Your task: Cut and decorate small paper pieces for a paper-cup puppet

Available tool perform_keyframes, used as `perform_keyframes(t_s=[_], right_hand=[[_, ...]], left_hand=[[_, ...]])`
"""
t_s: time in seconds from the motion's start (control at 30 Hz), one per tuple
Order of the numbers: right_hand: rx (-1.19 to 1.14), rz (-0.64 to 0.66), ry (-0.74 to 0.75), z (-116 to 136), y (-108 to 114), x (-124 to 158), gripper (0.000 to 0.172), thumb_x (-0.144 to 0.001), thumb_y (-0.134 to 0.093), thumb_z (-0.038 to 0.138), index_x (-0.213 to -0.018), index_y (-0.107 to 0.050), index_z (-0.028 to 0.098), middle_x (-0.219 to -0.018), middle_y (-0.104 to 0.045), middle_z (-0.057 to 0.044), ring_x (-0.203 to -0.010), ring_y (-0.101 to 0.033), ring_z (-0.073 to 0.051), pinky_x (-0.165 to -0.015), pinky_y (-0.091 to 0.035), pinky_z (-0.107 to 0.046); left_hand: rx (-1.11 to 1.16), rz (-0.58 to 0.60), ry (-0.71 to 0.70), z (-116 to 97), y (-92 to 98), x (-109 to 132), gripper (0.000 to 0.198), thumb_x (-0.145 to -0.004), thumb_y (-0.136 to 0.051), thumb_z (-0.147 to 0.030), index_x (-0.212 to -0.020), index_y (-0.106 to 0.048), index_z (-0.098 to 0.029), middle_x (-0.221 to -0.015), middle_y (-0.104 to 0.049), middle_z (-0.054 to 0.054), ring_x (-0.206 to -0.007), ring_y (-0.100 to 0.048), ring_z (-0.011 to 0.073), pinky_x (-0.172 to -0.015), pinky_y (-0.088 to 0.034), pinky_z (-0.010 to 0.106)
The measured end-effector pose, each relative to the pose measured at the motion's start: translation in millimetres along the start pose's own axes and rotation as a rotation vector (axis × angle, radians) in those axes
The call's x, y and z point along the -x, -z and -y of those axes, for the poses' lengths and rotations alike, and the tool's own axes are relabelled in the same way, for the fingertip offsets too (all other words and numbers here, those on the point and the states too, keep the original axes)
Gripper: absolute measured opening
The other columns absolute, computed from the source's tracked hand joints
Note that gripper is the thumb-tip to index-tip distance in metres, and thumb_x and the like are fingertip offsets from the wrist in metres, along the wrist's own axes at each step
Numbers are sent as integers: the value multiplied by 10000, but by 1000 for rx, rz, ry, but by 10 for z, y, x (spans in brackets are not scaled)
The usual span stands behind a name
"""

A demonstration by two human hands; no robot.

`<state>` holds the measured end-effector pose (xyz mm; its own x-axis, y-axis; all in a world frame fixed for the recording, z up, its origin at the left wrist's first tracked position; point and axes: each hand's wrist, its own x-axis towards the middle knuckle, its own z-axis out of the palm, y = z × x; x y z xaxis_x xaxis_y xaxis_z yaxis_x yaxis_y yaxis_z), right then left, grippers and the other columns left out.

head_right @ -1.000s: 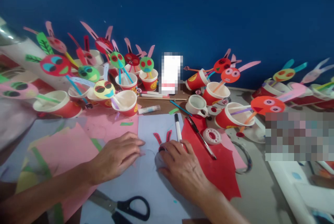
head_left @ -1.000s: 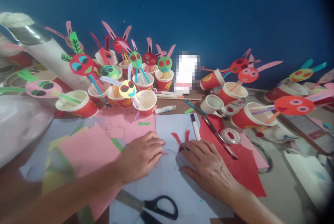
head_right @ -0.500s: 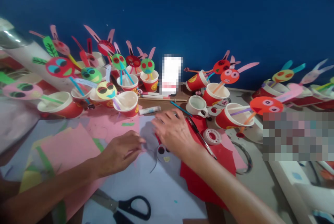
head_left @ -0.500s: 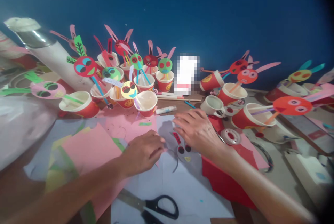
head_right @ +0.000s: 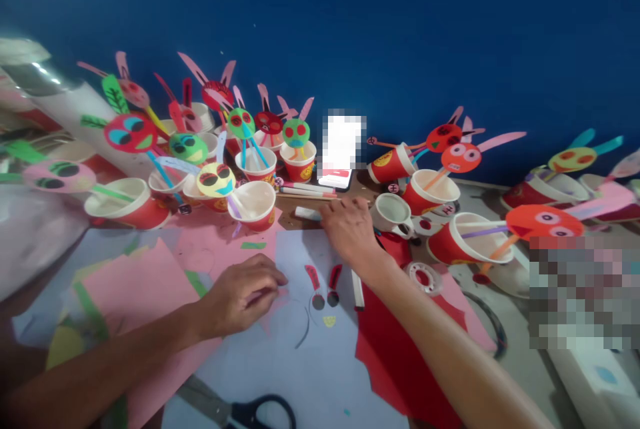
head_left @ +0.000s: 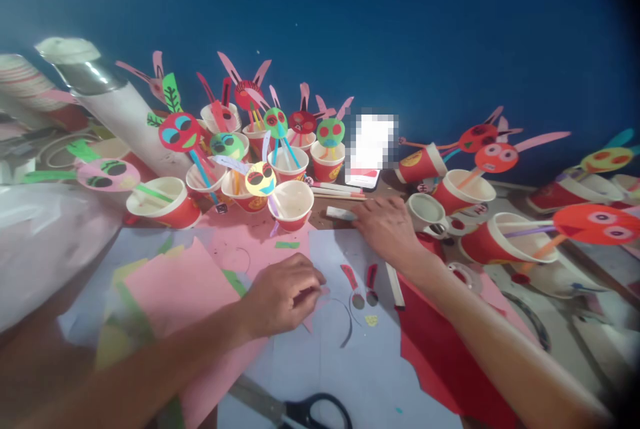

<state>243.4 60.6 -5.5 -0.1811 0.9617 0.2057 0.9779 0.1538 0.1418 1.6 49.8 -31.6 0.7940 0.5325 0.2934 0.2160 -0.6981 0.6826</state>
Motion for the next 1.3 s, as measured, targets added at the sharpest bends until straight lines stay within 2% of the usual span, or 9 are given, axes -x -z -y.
perform_keyframes(t_s=[0.1,0.17,0.3,0.37,0.57,0.73,1.0,1.3], right_hand=[[1,-21,-54,-51,21,15,115,-844,-563,171,-853,-670,130,-796,-679,-108,-812,-574,-273,-739,-255,-382],[-25,-52,-55,-17,52,-3,135,-862,-562,212,-902,-668,139,-857,-688,-108,-843,-575,-274,-755,-267,-382],[-119,-139,46,156,175,-100,226,-911,-516,283,-1102,-608,205,-1080,-664,-67,-985,-550,-238,-836,-279,-352],[-160,-181,110,237,228,-176,241,-933,-474,288,-1137,-588,231,-1101,-657,-50,-996,-543,-218,-845,-281,-336],[-214,-256,220,324,235,-375,252,-947,-430,261,-1114,-610,206,-914,-695,-47,-844,-576,-201,-811,-285,-338],[-222,-295,274,343,261,-379,217,-944,-456,305,-985,-649,215,-893,-696,-20,-824,-585,-184,-831,-283,-332],[-170,-347,235,429,369,-254,212,-938,-448,190,-895,-655,197,-813,-683,-24,-787,-580,-176,-830,-279,-348],[-143,-378,214,522,277,-184,200,-880,-463,94,-860,-635,195,-796,-675,-22,-741,-551,-167,-821,-260,-358]], left_hand=[[5,-4,9,1,-2,-13,116,-803,-529,-88,-794,-554,-201,-877,-689,6,-854,-575,154,-692,-479,258],[8,-6,14,-2,-1,-20,114,-806,-524,-90,-799,-556,-199,-874,-688,13,-854,-578,158,-691,-481,263],[19,-5,8,-7,6,-19,112,-806,-520,-94,-793,-562,-197,-875,-691,13,-855,-585,158,-705,-487,268],[22,-6,4,-3,7,-18,112,-805,-520,-96,-784,-568,-196,-883,-692,15,-859,-587,158,-721,-490,272],[20,-3,-3,7,2,-27,114,-803,-521,-106,-791,-593,-194,-890,-696,33,-853,-592,170,-742,-501,288],[30,-11,2,-9,19,-33,125,-785,-527,-97,-812,-602,-193,-884,-698,37,-853,-599,176,-737,-507,290],[22,-11,29,-18,14,-34,123,-771,-537,-94,-796,-607,-192,-883,-704,32,-855,-592,187,-741,-506,299],[0,7,59,-21,13,-19,126,-761,-532,-87,-751,-600,-193,-859,-695,30,-846,-587,177,-727,-498,271]])
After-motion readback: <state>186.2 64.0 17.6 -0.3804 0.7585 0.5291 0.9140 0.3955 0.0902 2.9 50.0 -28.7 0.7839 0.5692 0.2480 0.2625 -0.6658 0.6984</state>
